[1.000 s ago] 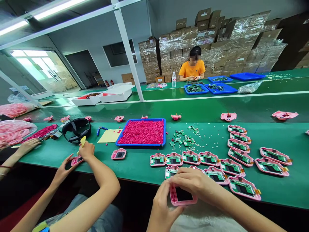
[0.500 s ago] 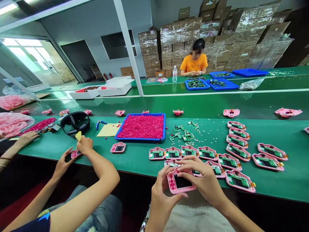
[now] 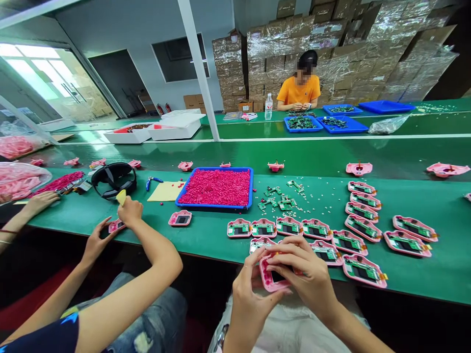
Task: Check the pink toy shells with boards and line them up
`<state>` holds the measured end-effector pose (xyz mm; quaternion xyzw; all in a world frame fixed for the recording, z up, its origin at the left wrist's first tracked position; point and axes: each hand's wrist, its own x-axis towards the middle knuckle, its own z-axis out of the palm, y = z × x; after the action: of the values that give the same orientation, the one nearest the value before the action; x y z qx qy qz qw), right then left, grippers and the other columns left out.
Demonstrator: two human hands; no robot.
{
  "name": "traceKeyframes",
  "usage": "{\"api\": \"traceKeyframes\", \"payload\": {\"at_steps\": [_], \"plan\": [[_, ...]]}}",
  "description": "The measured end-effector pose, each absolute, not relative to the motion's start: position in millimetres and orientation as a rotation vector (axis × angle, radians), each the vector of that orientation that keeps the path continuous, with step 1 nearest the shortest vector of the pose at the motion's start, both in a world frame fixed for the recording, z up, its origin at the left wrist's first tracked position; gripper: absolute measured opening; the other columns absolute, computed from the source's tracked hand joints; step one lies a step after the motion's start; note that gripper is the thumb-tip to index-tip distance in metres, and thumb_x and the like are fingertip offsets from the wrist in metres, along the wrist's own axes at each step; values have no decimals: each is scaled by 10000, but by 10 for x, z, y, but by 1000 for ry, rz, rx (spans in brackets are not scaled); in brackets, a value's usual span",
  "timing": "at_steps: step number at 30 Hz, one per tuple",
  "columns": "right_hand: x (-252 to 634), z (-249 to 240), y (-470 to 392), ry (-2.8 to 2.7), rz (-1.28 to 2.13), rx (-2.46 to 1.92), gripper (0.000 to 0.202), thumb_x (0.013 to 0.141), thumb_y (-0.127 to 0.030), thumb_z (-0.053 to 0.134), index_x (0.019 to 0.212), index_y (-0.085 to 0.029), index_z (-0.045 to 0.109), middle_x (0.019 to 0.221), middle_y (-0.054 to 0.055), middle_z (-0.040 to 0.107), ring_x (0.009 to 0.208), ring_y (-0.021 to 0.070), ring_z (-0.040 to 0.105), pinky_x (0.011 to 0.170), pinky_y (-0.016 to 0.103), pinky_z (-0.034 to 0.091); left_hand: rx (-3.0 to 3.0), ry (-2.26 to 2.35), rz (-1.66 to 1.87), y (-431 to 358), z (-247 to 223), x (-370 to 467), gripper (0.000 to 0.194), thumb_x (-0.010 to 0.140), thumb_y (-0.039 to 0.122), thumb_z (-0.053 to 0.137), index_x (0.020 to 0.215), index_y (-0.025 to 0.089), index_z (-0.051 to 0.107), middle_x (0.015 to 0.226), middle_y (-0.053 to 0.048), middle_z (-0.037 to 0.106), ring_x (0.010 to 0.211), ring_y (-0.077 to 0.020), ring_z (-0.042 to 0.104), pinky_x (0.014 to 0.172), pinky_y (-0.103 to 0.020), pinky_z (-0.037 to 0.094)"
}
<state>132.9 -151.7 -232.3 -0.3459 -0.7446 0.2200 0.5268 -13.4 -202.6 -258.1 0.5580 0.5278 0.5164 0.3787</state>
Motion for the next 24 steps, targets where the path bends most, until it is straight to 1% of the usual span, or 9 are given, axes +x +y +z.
{"api": "traceKeyframes", "payload": {"at_steps": [3,6,13,17,24], "plan": [[1330,-2326,-1513,-1793,481,-815,124,908,-279,636,904,-304,758,936,10,770,905,221,615,797,394,547,1460,1354,1355,-2027,-2596,-130,712,672,435,814,1317,303,542,1200,-75,701,1005,-229,718,767,-291,627],[1329,-2330,-1499,-1804,460,-805,129,910,-290,632,888,-303,759,924,9,771,890,219,614,790,390,545,1491,1368,1356,-2028,-2592,-129,697,686,415,808,1319,301,539,1209,-76,696,1026,-232,711,779,-298,627],[1311,-2374,-1484,-1771,499,-827,131,900,-307,645,869,-320,772,902,20,769,873,229,615,765,405,540,1503,1407,1314,-2031,-2559,-130,689,678,451,804,1296,270,560,1213,-91,699,1057,-246,701,794,-316,629],[1300,-2389,-1486,-1738,568,-834,135,898,-348,649,849,-317,771,892,22,770,876,234,610,767,419,530,1510,1428,1322,-2026,-2551,-135,683,678,464,800,1290,276,565,1219,-83,698,1047,-241,704,800,-316,627],[1298,-2399,-1470,-1735,569,-822,116,887,-342,662,846,-313,766,903,7,773,885,230,595,782,407,514,1534,1402,1316,-2035,-2542,-139,674,701,422,795,1311,285,543,1239,-81,684,1067,-234,696,809,-305,620]]}}
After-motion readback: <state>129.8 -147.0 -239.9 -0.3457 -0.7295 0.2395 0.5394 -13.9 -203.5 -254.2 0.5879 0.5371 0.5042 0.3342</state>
